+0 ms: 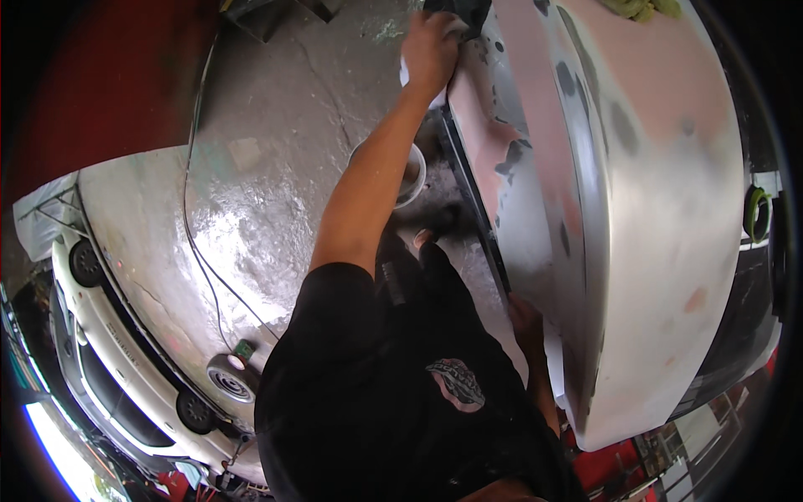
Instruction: The person wipes a car panel with a cloth, applies a paste to a small piece of sandpaper, and then uses the sandpaper to sand down a specific area on the panel.
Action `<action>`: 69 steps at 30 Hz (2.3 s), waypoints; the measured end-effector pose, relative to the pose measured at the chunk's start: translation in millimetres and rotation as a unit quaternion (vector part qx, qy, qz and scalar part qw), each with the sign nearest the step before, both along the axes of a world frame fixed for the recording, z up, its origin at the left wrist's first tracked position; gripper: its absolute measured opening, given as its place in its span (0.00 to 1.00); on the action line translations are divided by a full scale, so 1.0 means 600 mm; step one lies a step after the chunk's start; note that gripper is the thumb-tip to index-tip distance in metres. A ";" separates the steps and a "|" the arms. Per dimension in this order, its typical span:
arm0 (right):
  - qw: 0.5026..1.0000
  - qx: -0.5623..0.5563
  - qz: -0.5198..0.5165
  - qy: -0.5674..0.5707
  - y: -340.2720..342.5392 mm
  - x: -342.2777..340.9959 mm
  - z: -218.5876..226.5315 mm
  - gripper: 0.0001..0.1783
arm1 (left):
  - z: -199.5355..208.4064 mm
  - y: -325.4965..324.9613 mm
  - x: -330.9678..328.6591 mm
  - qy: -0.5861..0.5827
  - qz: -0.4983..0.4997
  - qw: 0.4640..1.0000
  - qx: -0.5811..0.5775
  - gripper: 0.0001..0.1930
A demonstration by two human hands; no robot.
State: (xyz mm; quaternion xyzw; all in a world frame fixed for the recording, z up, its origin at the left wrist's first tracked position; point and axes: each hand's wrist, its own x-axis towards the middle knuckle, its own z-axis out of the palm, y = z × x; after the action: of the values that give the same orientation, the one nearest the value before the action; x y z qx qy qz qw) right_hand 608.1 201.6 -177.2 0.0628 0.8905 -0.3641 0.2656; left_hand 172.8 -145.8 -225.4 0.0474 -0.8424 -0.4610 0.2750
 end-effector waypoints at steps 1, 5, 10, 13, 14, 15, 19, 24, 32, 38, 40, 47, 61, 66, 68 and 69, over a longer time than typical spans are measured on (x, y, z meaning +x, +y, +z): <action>1.000 -0.005 0.007 0.000 -0.001 -0.005 -0.004 0.17 | -0.004 0.000 -0.009 -0.008 -0.061 0.997 -0.041 0.13; 1.000 -0.006 0.011 0.024 -0.002 -0.019 -0.010 0.16 | 0.005 0.004 -0.005 -0.017 -0.150 0.980 -0.128 0.15; 1.000 -0.011 0.000 0.009 -0.013 -0.033 -0.011 0.16 | -0.017 0.026 0.017 0.026 -0.089 0.996 -0.006 0.14; 1.000 -0.010 -0.025 -0.013 -0.017 -0.037 0.001 0.16 | -0.058 0.033 0.038 -0.002 -0.030 0.999 0.034 0.14; 0.999 -0.013 -0.036 -0.022 -0.022 -0.041 0.004 0.16 | -0.093 0.024 0.053 -0.041 -0.025 0.999 0.025 0.13; 1.000 -0.005 -0.017 -0.014 -0.021 -0.034 0.007 0.16 | -0.126 0.015 0.072 -0.082 -0.021 0.996 0.018 0.13; 1.000 0.008 -0.001 -0.007 -0.008 -0.016 -0.001 0.16 | -0.175 -0.039 0.120 -0.175 -0.007 0.981 0.083 0.16; 1.000 0.002 0.012 0.000 -0.011 0.000 -0.018 0.16 | -0.017 -0.016 0.094 -0.054 -0.011 0.988 0.144 0.18; 1.000 -0.002 -0.003 -0.003 -0.016 -0.032 -0.001 0.17 | 0.045 0.140 0.221 -0.023 -0.092 0.994 0.049 0.17; 0.995 0.036 0.018 -0.093 0.013 -0.019 -0.010 0.16 | -0.008 0.094 0.126 -0.026 -0.052 0.996 0.074 0.17; 0.997 0.022 0.002 -0.068 0.011 -0.022 -0.006 0.16 | -0.017 0.094 0.127 -0.045 -0.036 0.995 0.084 0.19; 0.997 0.010 0.049 -0.051 0.018 0.005 -0.020 0.17 | 0.025 0.151 0.223 -0.052 -0.073 0.989 0.118 0.12; 0.997 0.018 0.055 -0.044 0.025 -0.009 -0.008 0.19 | 0.038 0.149 0.232 -0.091 -0.026 0.989 0.114 0.22; 0.999 0.001 0.025 -0.044 0.034 0.013 -0.026 0.18 | 0.029 0.258 0.295 -0.032 -0.063 0.986 0.154 0.27; 0.998 -0.009 0.021 -0.059 0.026 0.015 -0.024 0.17 | 0.032 0.253 0.287 -0.045 -0.067 0.984 0.160 0.25; 0.997 -0.011 0.021 -0.070 0.027 0.016 -0.018 0.17 | 0.012 0.236 0.275 -0.044 -0.057 0.988 0.139 0.23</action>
State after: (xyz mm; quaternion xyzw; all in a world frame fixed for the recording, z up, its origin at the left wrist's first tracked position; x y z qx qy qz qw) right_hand 617.5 217.9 -188.1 0.0659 0.8667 -0.3632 0.3356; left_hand 337.7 -3.9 -218.2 0.0575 -0.7828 -0.5860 0.2013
